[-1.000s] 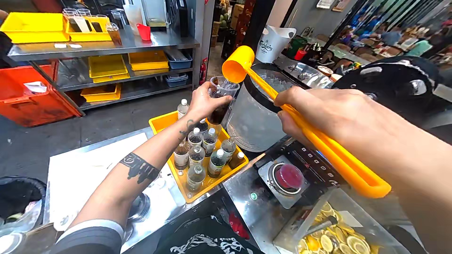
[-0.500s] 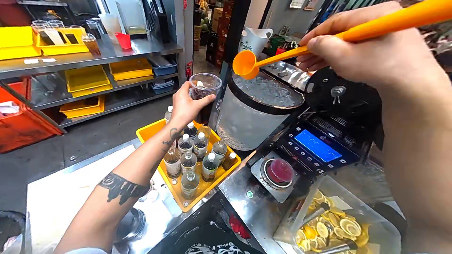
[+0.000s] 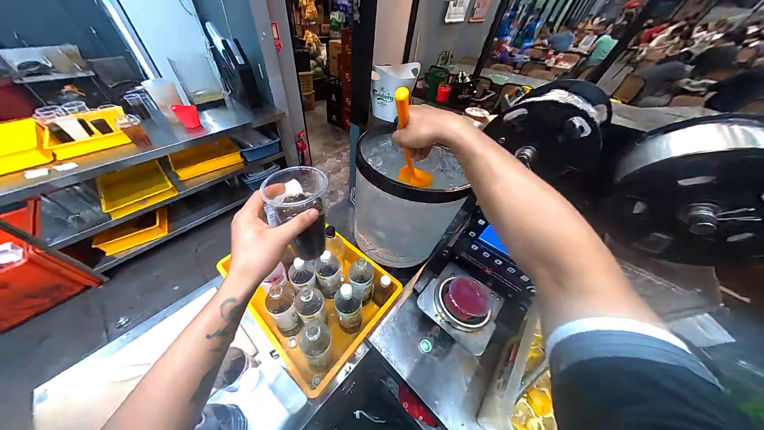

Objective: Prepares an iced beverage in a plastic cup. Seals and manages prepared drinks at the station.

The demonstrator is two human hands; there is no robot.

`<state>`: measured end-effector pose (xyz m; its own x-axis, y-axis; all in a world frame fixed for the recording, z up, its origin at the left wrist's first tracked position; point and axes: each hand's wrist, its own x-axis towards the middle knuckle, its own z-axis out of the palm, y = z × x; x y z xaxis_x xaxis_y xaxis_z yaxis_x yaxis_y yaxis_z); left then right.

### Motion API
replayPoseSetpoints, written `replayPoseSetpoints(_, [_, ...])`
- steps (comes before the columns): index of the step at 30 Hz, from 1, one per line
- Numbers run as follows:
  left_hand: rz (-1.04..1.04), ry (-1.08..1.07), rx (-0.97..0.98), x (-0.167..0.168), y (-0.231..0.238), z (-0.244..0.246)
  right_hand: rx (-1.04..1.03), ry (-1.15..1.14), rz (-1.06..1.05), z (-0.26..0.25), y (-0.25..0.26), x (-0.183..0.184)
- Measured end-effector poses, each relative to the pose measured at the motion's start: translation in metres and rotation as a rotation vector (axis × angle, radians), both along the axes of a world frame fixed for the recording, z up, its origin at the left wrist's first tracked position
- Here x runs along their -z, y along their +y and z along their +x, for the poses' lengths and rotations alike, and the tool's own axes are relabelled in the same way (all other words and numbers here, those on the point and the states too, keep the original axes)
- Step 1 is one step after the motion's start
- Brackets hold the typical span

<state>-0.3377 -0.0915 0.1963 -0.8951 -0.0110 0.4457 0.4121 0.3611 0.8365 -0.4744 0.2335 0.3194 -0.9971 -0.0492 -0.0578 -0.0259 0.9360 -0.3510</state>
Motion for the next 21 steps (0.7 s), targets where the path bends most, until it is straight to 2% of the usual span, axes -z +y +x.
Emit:
replayPoseSetpoints(5, [-0.006, 0.002, -0.008, -0.001, -0.002, 0.008, 0.058, 0.022, -0.153, -0.025, 0.003, 0.015])
replayPoseSetpoints(9, [0.008, -0.012, 0.002, -0.004, 0.003, 0.008, 0.191, 0.087, -0.339, -0.020, 0.003, 0.013])
replayPoseSetpoints(14, [0.022, -0.026, 0.034, -0.007, 0.015, 0.006, 0.344, 0.244, -0.528, -0.006, 0.018, -0.002])
replayPoseSetpoints(21, [-0.011, -0.050, 0.030, -0.004, 0.029, -0.005, 0.345, 0.410, -0.714, 0.040, 0.029, -0.048])
